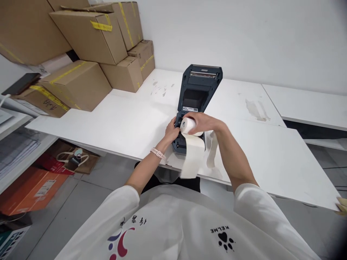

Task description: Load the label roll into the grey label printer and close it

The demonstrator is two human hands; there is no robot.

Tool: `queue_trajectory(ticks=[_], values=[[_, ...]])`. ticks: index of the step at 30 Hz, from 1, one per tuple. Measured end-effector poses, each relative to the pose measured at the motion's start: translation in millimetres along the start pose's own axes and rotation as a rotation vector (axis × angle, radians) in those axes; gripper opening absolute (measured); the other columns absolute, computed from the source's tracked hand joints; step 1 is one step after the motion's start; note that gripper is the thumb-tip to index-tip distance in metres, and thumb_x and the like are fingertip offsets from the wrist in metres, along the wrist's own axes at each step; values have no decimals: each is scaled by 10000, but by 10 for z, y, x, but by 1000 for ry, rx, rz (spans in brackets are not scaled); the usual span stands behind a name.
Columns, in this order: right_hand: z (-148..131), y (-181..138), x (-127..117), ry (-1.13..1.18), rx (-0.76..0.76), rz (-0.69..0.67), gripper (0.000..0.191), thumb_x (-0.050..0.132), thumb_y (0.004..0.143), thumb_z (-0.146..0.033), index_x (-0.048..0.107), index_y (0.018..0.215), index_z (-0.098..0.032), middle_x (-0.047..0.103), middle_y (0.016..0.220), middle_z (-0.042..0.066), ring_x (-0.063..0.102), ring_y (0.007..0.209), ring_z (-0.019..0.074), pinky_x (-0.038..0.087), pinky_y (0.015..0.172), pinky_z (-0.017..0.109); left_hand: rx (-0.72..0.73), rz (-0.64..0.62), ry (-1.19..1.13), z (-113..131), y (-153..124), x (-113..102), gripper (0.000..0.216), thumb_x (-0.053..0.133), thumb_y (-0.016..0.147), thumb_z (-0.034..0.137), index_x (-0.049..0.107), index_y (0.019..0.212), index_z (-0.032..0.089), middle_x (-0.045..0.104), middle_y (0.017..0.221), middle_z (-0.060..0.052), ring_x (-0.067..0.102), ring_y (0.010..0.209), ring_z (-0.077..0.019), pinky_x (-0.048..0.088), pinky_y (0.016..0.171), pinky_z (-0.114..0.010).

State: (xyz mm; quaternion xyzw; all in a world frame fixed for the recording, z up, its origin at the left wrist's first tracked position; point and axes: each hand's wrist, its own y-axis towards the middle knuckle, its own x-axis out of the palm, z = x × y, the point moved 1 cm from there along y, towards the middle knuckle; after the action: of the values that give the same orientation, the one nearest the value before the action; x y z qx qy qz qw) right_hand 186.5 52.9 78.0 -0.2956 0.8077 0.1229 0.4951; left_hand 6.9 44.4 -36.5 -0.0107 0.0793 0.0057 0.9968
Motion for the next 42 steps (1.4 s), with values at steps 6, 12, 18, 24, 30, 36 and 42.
queue_trajectory(ticks=[6,12,18,24,30,36,42], values=[[444,-633,-476,486,-8,436,1013,899,576,-526,514,1478,-271,620,1395,105,612,1261,371,519,1036,528,0,-31,-10,-23,-16,-20,823,593,669,88,538,1475,243,647,1451,-72,605,1328,-313,467,1145,-471],[1136,-546,-399,421,159,629,1227,919,528,-472,352,1588,-228,622,1359,181,671,1134,353,538,945,515,-19,-26,-27,-65,1,-8,850,593,673,81,502,1505,229,617,1482,-92,601,1333,-300,482,1124,-447],[1601,-109,17,480,285,645,1095,827,554,-365,390,1544,-201,580,1383,169,593,1241,331,548,996,462,-34,-17,-81,-106,41,8,879,587,641,64,510,1503,220,617,1487,-74,569,1375,-293,438,1173,-427],[1744,-143,223,579,406,645,1068,855,514,-341,464,1497,-199,578,1382,164,615,1226,335,514,1078,514,-25,-24,-62,-88,35,-8,897,578,623,65,505,1507,201,617,1485,-80,575,1366,-293,450,1161,-414],[1739,-888,360,795,304,685,713,823,662,-382,608,1332,-271,659,1381,128,585,1353,298,470,1125,500,-38,-20,-83,-82,19,-2,895,586,623,69,510,1502,220,616,1483,-80,585,1354,-297,452,1162,-435],[1377,-1041,651,813,266,322,530,893,643,-491,748,1053,-188,763,1143,115,706,1009,277,572,903,448,-41,-24,-89,-49,-13,-5,891,588,627,79,513,1499,243,632,1450,-72,596,1328,-304,460,1152,-471],[740,-947,146,784,-64,363,652,816,739,-626,695,1243,-229,766,1087,98,709,1011,277,567,897,418,-34,-34,-99,-29,-22,-3,890,569,623,74,503,1503,192,620,1464,-99,611,1307,-302,484,1121,-445]])
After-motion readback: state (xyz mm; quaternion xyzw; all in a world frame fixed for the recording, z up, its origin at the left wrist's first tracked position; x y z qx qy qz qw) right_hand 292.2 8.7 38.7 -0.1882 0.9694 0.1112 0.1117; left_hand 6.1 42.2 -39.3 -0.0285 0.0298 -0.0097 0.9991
